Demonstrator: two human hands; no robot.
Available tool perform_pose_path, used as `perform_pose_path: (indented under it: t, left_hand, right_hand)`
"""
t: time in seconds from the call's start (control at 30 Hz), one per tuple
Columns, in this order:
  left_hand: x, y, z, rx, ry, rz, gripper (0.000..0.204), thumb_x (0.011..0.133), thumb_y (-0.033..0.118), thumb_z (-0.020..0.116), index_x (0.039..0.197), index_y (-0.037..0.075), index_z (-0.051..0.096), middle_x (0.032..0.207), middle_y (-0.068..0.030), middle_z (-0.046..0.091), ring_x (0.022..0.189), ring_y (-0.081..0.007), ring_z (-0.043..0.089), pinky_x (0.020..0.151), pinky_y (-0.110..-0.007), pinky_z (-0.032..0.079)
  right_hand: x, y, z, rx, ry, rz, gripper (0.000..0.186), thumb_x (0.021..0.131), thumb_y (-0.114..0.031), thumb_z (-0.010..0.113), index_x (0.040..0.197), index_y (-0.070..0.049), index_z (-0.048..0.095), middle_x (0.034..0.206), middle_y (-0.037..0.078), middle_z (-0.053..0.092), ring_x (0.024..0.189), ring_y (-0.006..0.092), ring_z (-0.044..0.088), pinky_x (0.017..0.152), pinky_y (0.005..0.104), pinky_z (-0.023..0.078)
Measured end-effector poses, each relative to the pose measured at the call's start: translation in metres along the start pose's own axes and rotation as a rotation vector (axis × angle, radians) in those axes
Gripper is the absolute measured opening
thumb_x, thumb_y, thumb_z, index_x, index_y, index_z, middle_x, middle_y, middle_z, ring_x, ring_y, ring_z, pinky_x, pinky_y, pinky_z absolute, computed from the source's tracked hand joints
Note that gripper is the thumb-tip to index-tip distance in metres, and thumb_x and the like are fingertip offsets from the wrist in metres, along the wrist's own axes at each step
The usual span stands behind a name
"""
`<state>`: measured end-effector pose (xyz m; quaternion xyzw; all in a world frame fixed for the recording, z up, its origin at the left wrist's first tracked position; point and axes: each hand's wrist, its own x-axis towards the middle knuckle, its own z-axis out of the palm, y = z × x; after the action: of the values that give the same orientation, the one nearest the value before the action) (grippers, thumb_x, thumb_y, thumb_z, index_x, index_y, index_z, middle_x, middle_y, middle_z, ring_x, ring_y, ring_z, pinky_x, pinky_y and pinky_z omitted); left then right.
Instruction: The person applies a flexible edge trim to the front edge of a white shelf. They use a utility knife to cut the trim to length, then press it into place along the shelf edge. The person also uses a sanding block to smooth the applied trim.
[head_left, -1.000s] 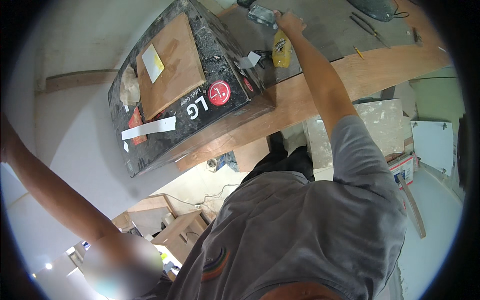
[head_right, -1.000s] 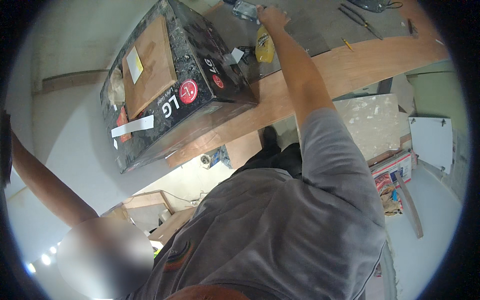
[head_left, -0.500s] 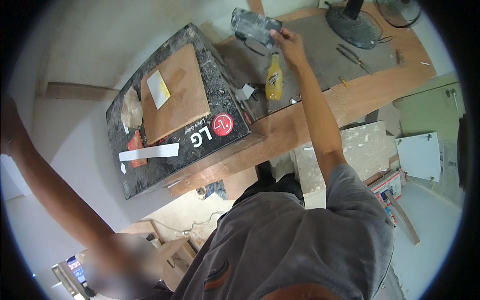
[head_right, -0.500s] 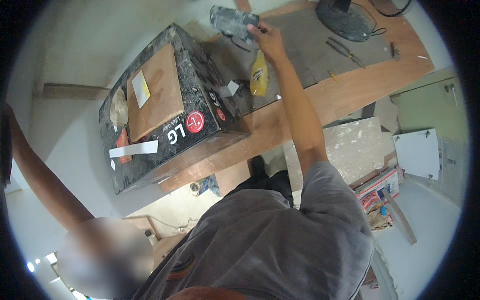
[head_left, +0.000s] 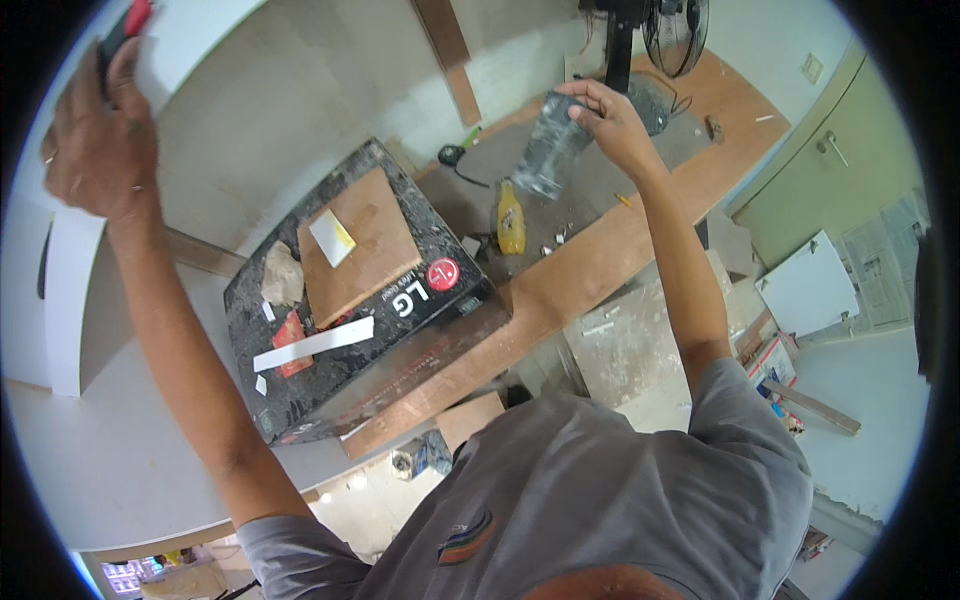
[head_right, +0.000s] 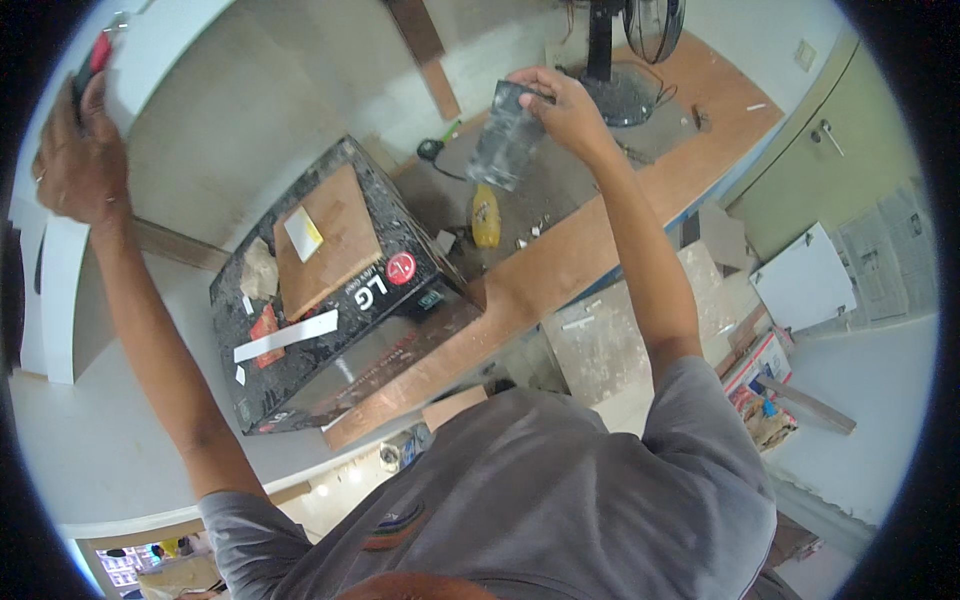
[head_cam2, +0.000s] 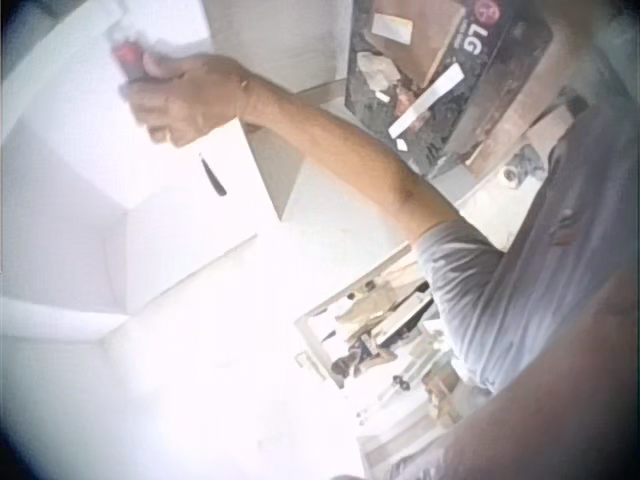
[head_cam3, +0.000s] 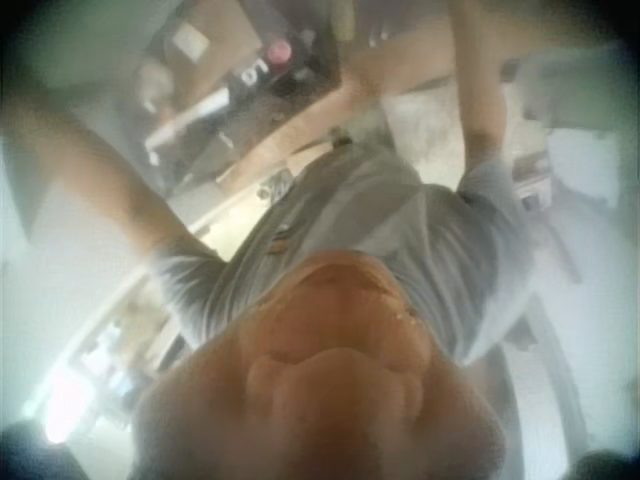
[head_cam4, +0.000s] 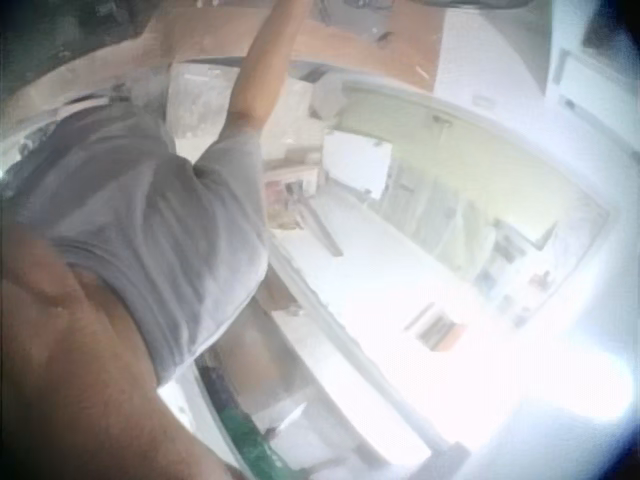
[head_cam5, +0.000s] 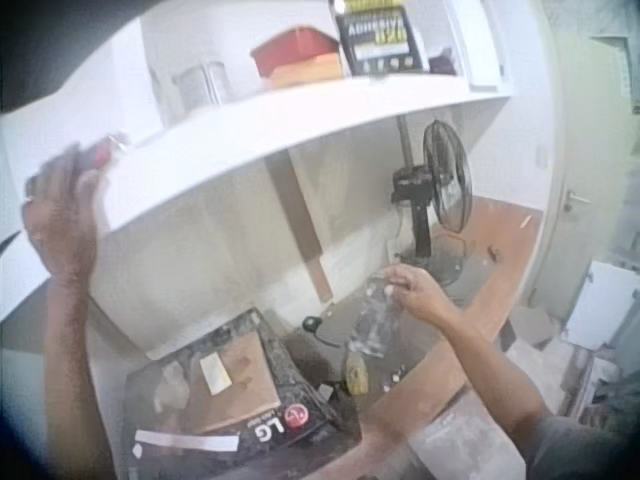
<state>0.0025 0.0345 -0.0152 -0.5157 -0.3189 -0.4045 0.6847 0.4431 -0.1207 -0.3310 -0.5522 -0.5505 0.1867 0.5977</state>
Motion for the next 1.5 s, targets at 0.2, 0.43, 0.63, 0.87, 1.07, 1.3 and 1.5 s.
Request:
perform_pose_path:
  t: [0.2,0.43,0.63,0.87,1.07,1.3,1.5]
  left_hand:
    - [0.004,0.008,-0.006,-0.161,0.097,-0.053,0.038,0.098,0.056,0.066,0.124,0.030,0.076,0.109,0.0050,0.078,0.092,-0.0205,0.075,0.079,-0.037,0.057]
    - [0.004,0.015,-0.027,-0.277,0.078,-0.149,0.040,0.096,0.052,0.070,0.123,0.024,0.075,0.113,0.0044,0.075,0.100,-0.0214,0.068,0.081,-0.043,0.046]
    - [0.003,0.014,-0.032,-0.313,0.054,-0.179,0.043,0.092,0.050,0.075,0.124,0.021,0.075,0.110,0.0040,0.074,0.099,-0.0222,0.065,0.087,-0.042,0.044]
    - [0.003,0.015,-0.033,-0.321,0.073,-0.193,0.042,0.092,0.050,0.074,0.123,0.022,0.074,0.109,0.0050,0.073,0.099,-0.0206,0.065,0.087,-0.041,0.043]
    - [0.002,0.015,-0.032,-0.320,0.062,-0.199,0.041,0.093,0.052,0.073,0.122,0.022,0.074,0.109,0.0056,0.073,0.099,-0.0203,0.064,0.087,-0.042,0.043]
    - [0.000,0.013,-0.031,-0.270,0.073,-0.176,0.042,0.093,0.053,0.072,0.120,0.021,0.073,0.104,0.0041,0.074,0.092,-0.0210,0.068,0.080,-0.040,0.048]
    - [0.006,0.012,-0.033,-0.265,0.059,-0.134,0.040,0.094,0.052,0.070,0.117,0.019,0.072,0.099,0.0031,0.075,0.085,-0.0204,0.070,0.075,-0.038,0.051]
  right_hand:
    - [-0.001,-0.118,0.001,0.247,-0.206,-0.086,0.027,0.099,-0.010,0.062,0.126,-0.006,0.066,0.109,0.002,0.067,0.106,0.0138,0.061,0.095,0.0312,0.048]
    - [0.037,-0.231,0.050,0.065,-0.340,-0.433,0.025,0.098,-0.022,0.066,0.118,-0.007,0.064,0.102,0.003,0.063,0.101,0.0138,0.058,0.091,0.0306,0.047]
    - [0.046,-0.281,0.100,-0.187,-0.184,-0.583,0.056,0.081,-0.044,0.087,0.108,-0.008,0.053,0.097,0.011,0.061,0.085,0.0247,0.063,0.077,0.0385,0.051]
    - [0.056,-0.262,0.111,-0.477,-0.024,-0.806,0.050,0.079,-0.017,0.076,0.119,-0.009,0.047,0.101,0.012,0.053,0.095,0.0291,0.056,0.086,0.0390,0.047]
    - [0.060,-0.247,0.072,0.564,-0.376,-0.028,0.038,0.085,-0.021,0.071,0.117,-0.011,0.053,0.106,0.004,0.054,0.104,0.0191,0.052,0.096,0.0355,0.042]
    - [0.034,-0.212,0.055,0.821,-0.549,-0.077,0.049,0.088,-0.020,0.070,0.133,-0.007,0.056,0.127,0.010,0.060,0.121,0.0221,0.057,0.108,0.0387,0.044]
    - [-0.028,-0.150,0.058,0.835,-0.517,0.097,0.063,0.092,-0.038,0.075,0.142,-0.005,0.054,0.130,0.012,0.063,0.116,0.0226,0.063,0.102,0.0377,0.052]
